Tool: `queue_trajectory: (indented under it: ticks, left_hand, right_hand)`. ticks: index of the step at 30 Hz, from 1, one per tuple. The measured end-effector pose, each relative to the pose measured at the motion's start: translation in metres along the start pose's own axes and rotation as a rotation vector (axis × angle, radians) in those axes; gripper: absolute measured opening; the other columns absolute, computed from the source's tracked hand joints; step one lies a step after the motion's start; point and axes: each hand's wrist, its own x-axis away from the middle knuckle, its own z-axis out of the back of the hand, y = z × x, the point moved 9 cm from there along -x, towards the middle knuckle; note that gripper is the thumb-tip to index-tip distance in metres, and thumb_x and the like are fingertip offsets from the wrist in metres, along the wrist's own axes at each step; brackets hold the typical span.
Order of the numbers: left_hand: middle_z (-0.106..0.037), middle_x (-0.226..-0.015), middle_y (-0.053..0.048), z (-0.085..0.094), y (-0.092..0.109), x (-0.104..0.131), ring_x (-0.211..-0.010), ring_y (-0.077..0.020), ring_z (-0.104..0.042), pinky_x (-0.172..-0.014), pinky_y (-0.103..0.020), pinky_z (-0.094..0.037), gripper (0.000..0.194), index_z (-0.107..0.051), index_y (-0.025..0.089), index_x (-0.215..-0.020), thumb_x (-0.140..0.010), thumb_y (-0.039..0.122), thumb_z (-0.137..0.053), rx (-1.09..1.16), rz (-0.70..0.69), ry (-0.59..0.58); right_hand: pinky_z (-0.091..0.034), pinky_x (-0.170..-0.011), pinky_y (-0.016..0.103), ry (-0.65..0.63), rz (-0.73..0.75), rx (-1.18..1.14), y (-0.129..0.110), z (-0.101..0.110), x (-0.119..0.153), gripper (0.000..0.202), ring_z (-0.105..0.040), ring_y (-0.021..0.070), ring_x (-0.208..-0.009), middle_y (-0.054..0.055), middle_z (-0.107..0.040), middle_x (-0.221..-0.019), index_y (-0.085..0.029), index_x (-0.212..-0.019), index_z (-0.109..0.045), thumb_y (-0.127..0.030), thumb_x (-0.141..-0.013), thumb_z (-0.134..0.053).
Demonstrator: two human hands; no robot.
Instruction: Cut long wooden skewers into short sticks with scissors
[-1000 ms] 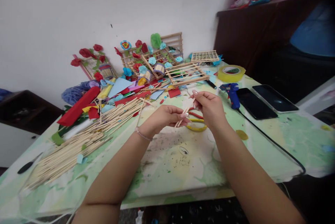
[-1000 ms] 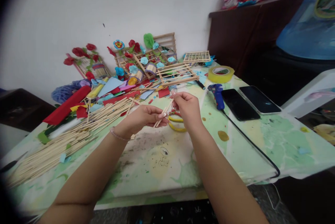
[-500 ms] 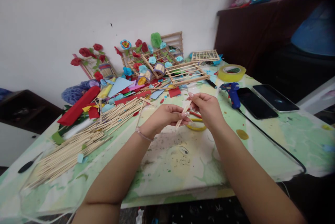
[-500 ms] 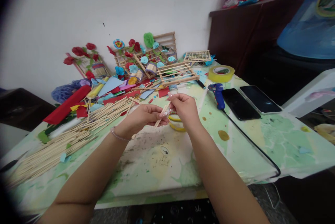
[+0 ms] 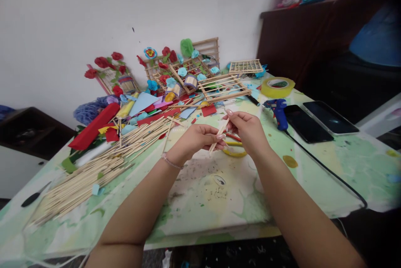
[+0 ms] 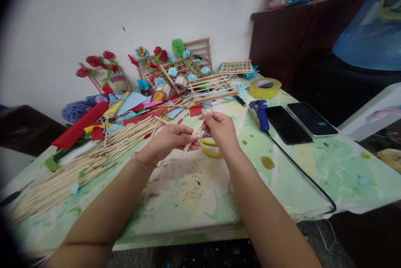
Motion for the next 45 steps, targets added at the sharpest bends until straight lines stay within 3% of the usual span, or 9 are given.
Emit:
queue_trajectory:
  ticks: [8,13,18,21,33,39,45]
  left_hand:
    - [-0.071,-0.074,-0.007,0.018,0.003,-0.002,-0.067,-0.0141,-0.067,-0.064,-0.024,-0.052,0.017,-0.069,0.013,-0.082,-0.070,0.025,-0.071,-0.080,-0.020,-0.018]
    - [-0.072,-0.077,-0.007,0.022,0.006,0.000,-0.070,-0.0147,-0.067,-0.063,-0.024,-0.051,0.019,-0.069,0.014,-0.083,-0.070,0.029,-0.070,-0.139,-0.043,-0.027]
    - [-0.071,-0.076,-0.006,0.020,0.005,0.001,-0.069,-0.0145,-0.067,-0.065,-0.025,-0.052,0.020,-0.068,0.014,-0.082,-0.070,0.030,-0.071,-0.154,-0.037,-0.038]
    - [-0.071,-0.075,-0.007,0.018,0.004,0.000,-0.069,-0.0149,-0.067,-0.065,-0.025,-0.052,0.023,-0.068,0.014,-0.083,-0.068,0.031,-0.073,-0.137,-0.024,-0.045]
    - [-0.072,-0.079,-0.008,0.016,0.000,-0.004,-0.071,-0.0148,-0.067,-0.066,-0.025,-0.051,0.027,-0.069,0.015,-0.086,-0.067,0.034,-0.073,-0.115,-0.028,-0.058]
    - [-0.072,-0.079,-0.007,0.017,0.004,0.000,-0.071,-0.0147,-0.067,-0.063,-0.023,-0.050,0.022,-0.068,0.014,-0.081,-0.070,0.033,-0.070,-0.174,-0.029,-0.060]
    - [-0.071,-0.076,-0.007,0.030,0.012,0.004,-0.070,-0.0151,-0.067,-0.057,-0.021,-0.048,0.018,-0.069,0.014,-0.077,-0.070,0.030,-0.070,-0.238,-0.054,-0.003]
  right_hand:
    - [-0.032,-0.044,0.020,0.031,-0.024,-0.132,0.002,0.012,-0.007,0.029,-0.042,0.0065,-0.043,-0.001,-0.052,-0.050,-0.013,-0.076,-0.063,-0.039,-0.082,-0.052]
    - [-0.032,-0.045,0.022,-0.081,-0.120,-0.047,0.011,-0.005,-0.002,0.040,-0.045,0.0085,-0.047,0.000,-0.055,-0.055,-0.015,-0.077,-0.062,-0.054,-0.077,-0.056]
    - [-0.028,-0.047,0.024,-0.192,-0.040,0.184,0.009,-0.021,0.005,0.040,-0.038,0.0072,-0.048,-0.002,-0.048,-0.052,-0.015,-0.058,-0.058,-0.053,-0.070,-0.065]
    - [-0.026,-0.048,0.025,-0.175,-0.023,0.241,0.010,-0.019,0.005,0.041,-0.035,0.0075,-0.049,-0.003,-0.045,-0.049,-0.016,-0.052,-0.054,-0.051,-0.070,-0.066]
    - [-0.022,-0.047,0.025,-0.163,-0.041,0.198,0.013,-0.017,0.005,0.039,-0.032,0.0071,-0.047,-0.003,-0.044,-0.050,-0.015,-0.060,-0.060,-0.052,-0.072,-0.064]
    - [-0.029,-0.047,0.023,-0.167,-0.027,0.122,0.008,-0.019,0.005,0.041,-0.039,0.0081,-0.048,-0.001,-0.051,-0.054,-0.014,-0.071,-0.066,-0.055,-0.073,-0.060]
    - [-0.036,-0.049,0.023,-0.033,-0.026,0.170,0.005,-0.002,-0.002,0.038,-0.044,0.0085,-0.048,0.001,-0.056,-0.059,-0.015,-0.075,-0.064,-0.052,-0.078,-0.054]
